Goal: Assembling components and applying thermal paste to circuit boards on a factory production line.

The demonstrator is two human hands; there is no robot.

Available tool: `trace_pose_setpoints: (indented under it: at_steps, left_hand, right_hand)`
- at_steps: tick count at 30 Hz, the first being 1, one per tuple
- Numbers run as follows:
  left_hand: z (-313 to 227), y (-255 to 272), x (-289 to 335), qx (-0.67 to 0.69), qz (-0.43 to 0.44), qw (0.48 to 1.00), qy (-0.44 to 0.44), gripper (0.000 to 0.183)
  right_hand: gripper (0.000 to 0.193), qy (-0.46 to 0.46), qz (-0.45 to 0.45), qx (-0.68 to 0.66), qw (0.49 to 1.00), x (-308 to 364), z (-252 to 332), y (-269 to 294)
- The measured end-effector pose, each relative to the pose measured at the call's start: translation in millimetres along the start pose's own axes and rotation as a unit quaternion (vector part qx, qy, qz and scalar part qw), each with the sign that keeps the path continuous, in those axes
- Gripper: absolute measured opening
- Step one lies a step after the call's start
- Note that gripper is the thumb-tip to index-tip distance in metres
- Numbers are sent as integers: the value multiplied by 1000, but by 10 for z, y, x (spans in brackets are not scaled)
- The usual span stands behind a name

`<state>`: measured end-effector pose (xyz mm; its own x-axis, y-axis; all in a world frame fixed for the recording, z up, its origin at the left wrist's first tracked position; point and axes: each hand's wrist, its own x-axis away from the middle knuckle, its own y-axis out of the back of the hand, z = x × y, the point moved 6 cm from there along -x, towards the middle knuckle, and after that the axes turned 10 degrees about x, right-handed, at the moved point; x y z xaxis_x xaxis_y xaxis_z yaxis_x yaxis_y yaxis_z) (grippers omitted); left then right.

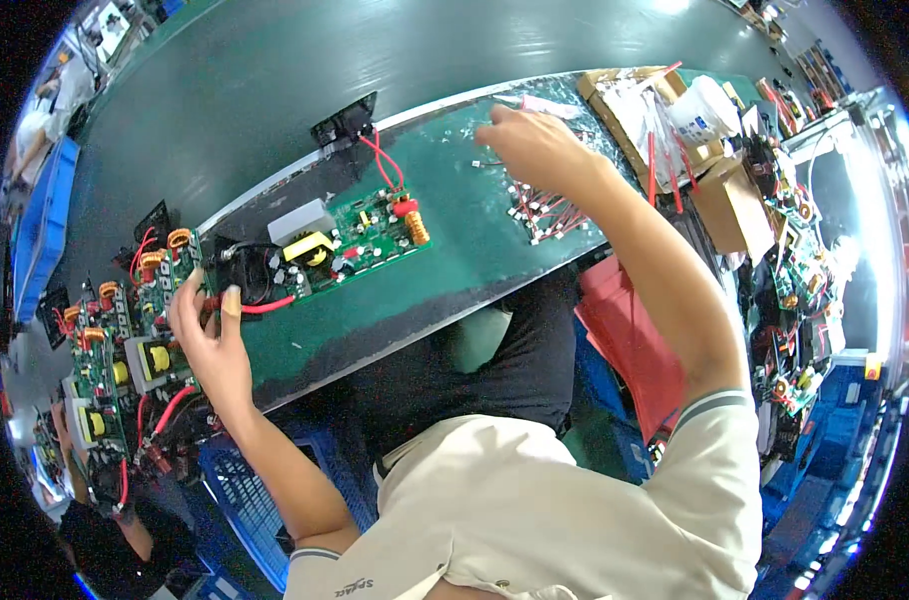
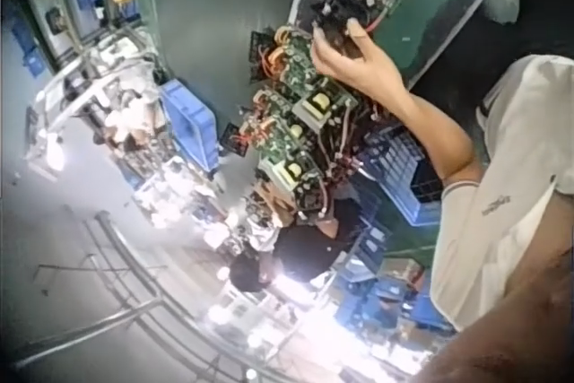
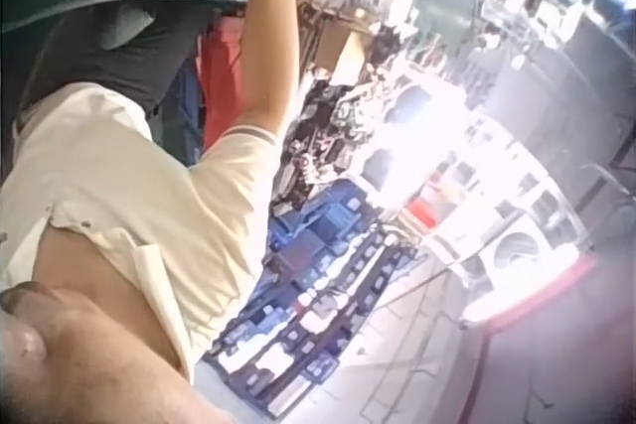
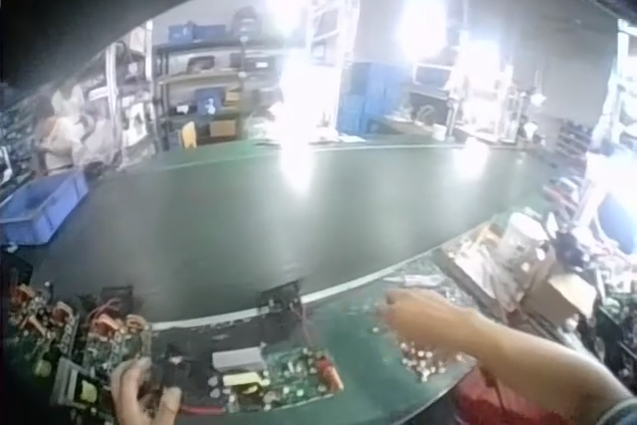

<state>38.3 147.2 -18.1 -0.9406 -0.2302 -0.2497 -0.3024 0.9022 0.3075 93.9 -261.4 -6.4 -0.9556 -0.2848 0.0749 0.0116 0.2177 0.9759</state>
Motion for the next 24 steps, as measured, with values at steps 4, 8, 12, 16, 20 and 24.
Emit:
trace_pose_setpoints:
  at_steps: [4,8,12,16,20,24]
  left_hand:
    - [-252,20,380,-28,-109,978,-174,34]
    - [-635,-621,1064,-25,264,948,-178,33]
    - [-234,-990,1986,111,633,764,53,42]
    - [-93,-1035,2303,74,681,729,4,42]
    - [-157,-1207,2255,72,657,745,94,37]
    - [-262,-1409,2315,145,597,783,97,36]
  right_hand:
    - [31,30,-59,-68,995,106,-100,-220]
    - [24,47,-127,-37,990,71,-68,-285]
    - [14,38,-98,-1,994,3,30,-311]
    - [13,40,-170,-119,977,108,-77,-164]
    - [6,-230,-165,-513,810,397,-439,228]
    - [7,-132,-400,-660,623,562,-851,320]
